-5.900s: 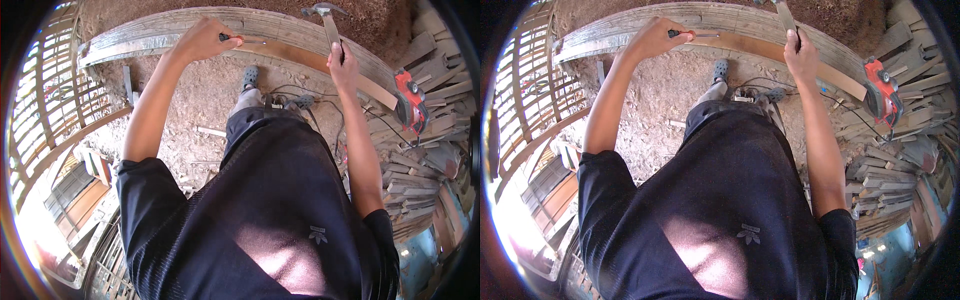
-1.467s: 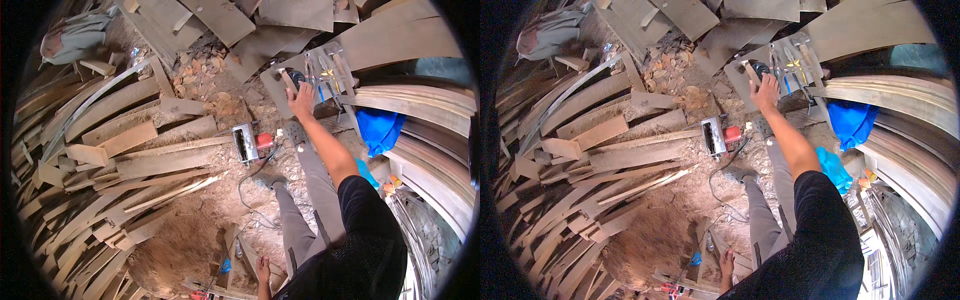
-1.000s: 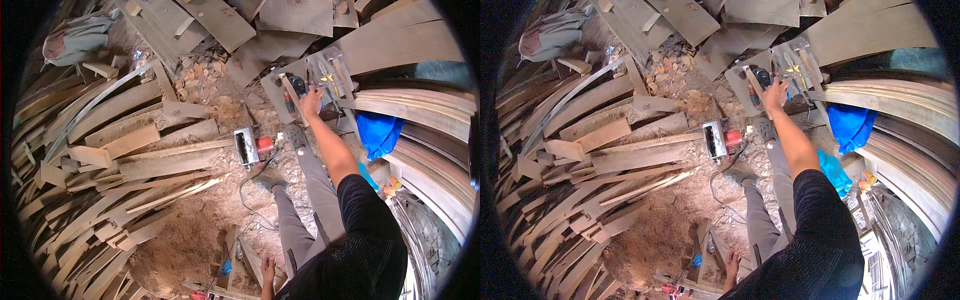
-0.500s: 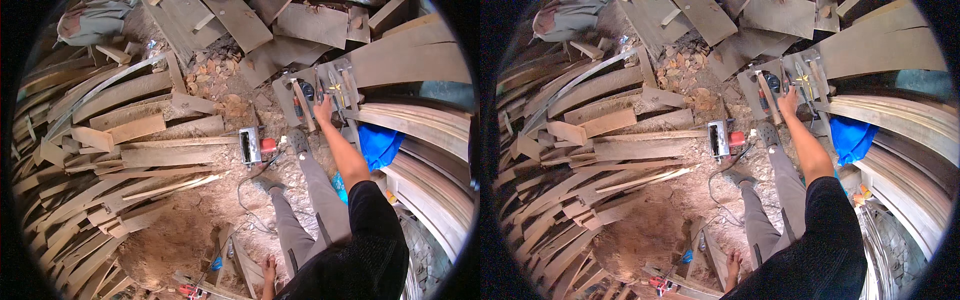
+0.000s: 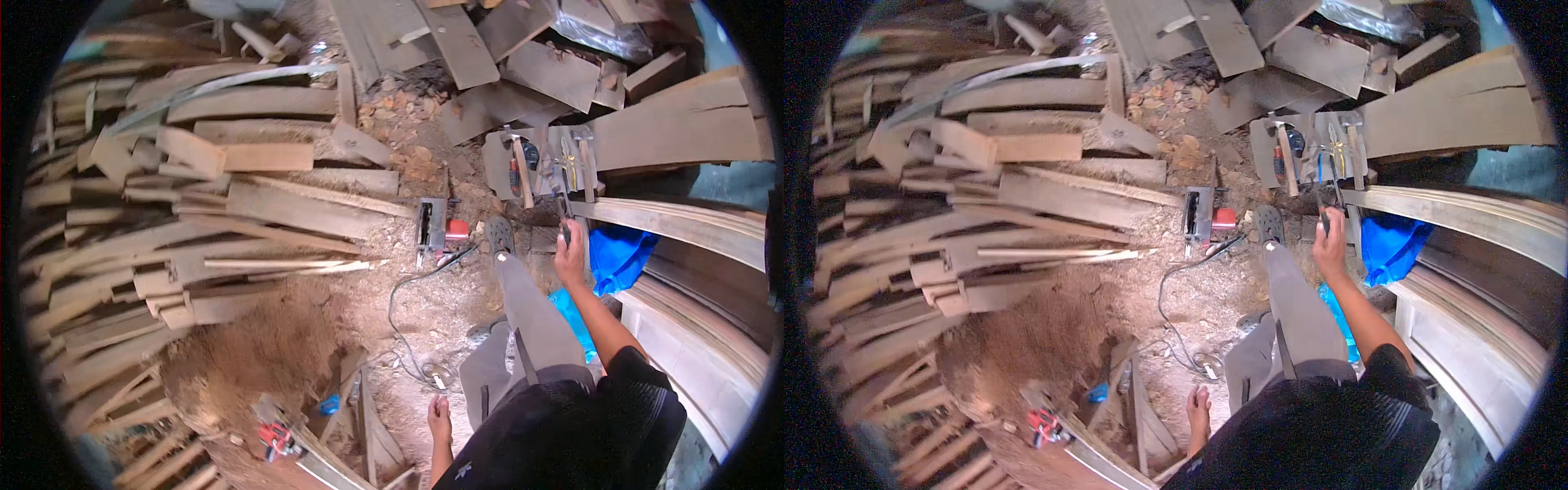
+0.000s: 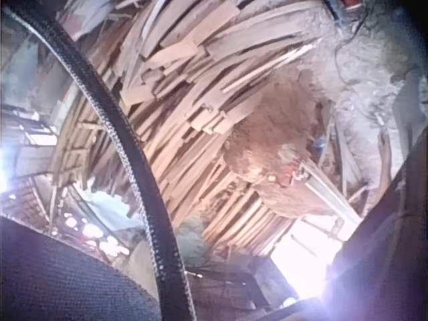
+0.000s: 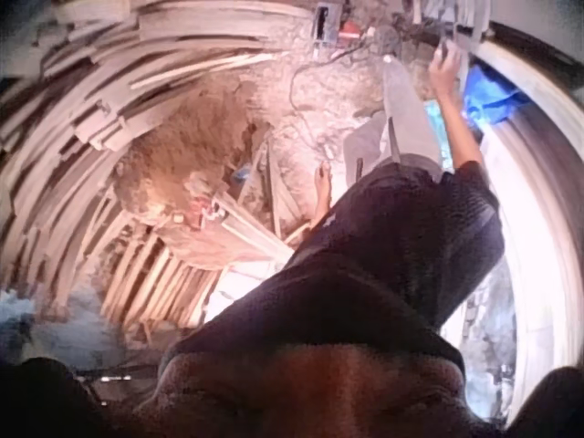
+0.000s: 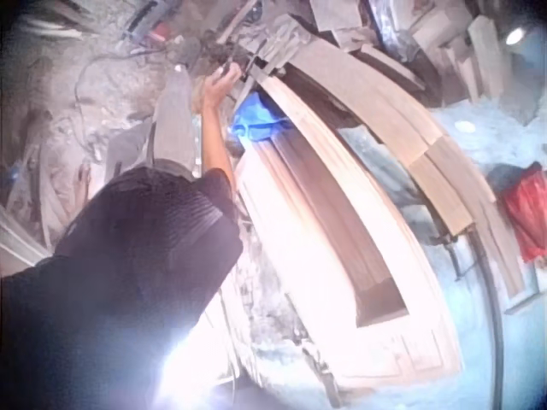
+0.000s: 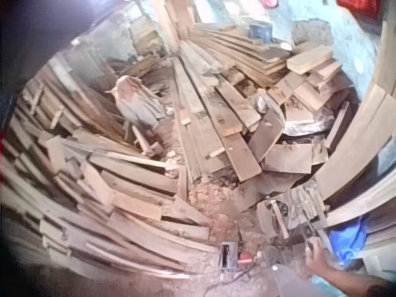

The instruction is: The recorder uses a hammer, pliers, and an electric planer to work on a large piece of lumber in a workshop.

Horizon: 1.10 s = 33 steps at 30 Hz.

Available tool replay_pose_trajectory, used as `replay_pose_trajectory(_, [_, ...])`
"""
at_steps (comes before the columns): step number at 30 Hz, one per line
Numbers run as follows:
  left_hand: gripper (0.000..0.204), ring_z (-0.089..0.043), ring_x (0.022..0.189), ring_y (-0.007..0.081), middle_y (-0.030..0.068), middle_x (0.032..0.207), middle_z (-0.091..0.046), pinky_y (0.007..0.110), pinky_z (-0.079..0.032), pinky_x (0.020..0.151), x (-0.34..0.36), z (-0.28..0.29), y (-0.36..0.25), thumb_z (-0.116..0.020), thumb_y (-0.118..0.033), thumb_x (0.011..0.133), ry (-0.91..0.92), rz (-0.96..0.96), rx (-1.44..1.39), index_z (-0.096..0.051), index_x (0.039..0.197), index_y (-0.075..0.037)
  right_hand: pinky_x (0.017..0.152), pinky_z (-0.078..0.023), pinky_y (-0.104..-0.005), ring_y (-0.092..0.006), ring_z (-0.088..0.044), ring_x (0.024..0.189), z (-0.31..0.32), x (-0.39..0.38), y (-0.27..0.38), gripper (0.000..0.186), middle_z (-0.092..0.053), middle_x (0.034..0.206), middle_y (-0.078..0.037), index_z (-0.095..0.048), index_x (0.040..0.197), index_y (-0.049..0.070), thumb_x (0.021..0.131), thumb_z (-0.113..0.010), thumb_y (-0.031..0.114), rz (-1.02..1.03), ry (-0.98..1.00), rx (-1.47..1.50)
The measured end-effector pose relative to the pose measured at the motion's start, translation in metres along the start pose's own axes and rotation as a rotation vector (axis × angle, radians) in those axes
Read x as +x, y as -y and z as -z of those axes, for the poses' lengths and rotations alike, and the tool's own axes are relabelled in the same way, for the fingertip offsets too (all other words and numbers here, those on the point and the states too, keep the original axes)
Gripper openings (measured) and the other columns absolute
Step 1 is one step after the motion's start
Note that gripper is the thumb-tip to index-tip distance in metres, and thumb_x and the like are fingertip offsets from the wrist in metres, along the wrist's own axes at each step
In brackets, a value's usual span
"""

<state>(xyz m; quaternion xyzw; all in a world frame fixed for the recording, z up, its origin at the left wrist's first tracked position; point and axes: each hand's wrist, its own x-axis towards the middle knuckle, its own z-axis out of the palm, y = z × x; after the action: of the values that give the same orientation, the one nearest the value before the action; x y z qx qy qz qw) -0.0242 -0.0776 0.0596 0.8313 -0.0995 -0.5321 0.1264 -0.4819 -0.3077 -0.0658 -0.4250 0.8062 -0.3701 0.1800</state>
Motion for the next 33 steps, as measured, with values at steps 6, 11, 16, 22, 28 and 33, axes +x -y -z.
replay_pose_trajectory(6, [0.059,-0.055,0.134,0.0272,0.0217,0.144,-0.057,0.036,-0.043,0.113,-0.010,0.004,0.049,-0.067,-0.021,0.100,-0.020,-0.208,-0.206,-0.045,0.149,0.003,0.100,-0.045,-0.0429,-0.0406,-0.057,0.109,0.048,-0.081,0.157,0.031,-0.056,0.116,-0.022,-0.053,0.114,-0.002,0.084,-0.056,-0.010,0.507,0.527,0.243])
replay_pose_trajectory(11, [0.085,-0.043,0.147,0.0335,0.0240,0.155,-0.046,0.040,-0.037,0.119,-0.070,0.064,0.014,-0.074,-0.041,0.094,-0.121,-0.648,-0.139,-0.033,0.156,0.000,0.099,-0.045,-0.0395,-0.0344,-0.057,0.108,0.051,-0.199,0.255,0.027,-0.054,0.116,-0.020,-0.053,0.116,-0.002,0.089,-0.053,-0.005,0.738,1.080,0.385])
replay_pose_trajectory(16, [0.106,-0.025,0.155,0.0342,0.0197,0.166,-0.028,0.048,-0.028,0.123,-0.164,0.150,0.050,-0.078,-0.047,0.087,-0.578,-1.039,-0.204,-0.016,0.164,-0.008,0.110,-0.036,-0.0354,-0.0228,-0.050,0.121,0.038,-0.332,0.344,0.038,-0.051,0.135,-0.013,-0.050,0.134,-0.004,0.097,-0.055,0.007,0.547,1.746,0.473])
replay_pose_trajectory(22, [0.117,-0.027,0.150,0.0322,0.0222,0.163,-0.021,0.046,-0.022,0.123,-0.164,0.200,0.133,-0.080,-0.047,0.086,-0.765,-0.926,-0.864,-0.004,0.162,0.001,0.120,-0.025,-0.0419,-0.0302,-0.036,0.146,0.024,-0.483,0.438,0.036,-0.040,0.156,-0.018,-0.052,0.133,-0.002,0.099,-0.056,0.010,0.501,2.219,0.201])
replay_pose_trajectory(28, [0.113,-0.035,0.144,0.0278,0.0167,0.159,-0.025,0.043,-0.046,0.111,-0.171,0.266,0.158,-0.083,-0.052,0.084,-0.856,-0.958,-1.304,-0.017,0.160,-0.001,0.124,-0.014,-0.0501,-0.0410,-0.018,0.156,-0.014,-0.567,0.517,0.029,-0.028,0.163,-0.022,-0.055,0.126,0.001,0.098,-0.058,0.009,1.162,2.407,0.353])
replay_pose_trajectory(33, [0.082,-0.050,0.122,0.0153,0.0079,0.132,-0.053,0.033,-0.042,0.104,-0.174,0.328,0.170,-0.075,-0.049,0.093,-0.716,-0.903,-1.333,-0.037,0.151,-0.005,0.124,-0.016,-0.0503,-0.0437,-0.013,0.157,-0.072,-0.646,0.545,0.031,-0.021,0.165,-0.025,-0.053,0.128,0.003,0.102,-0.060,0.018,1.284,2.622,0.333])
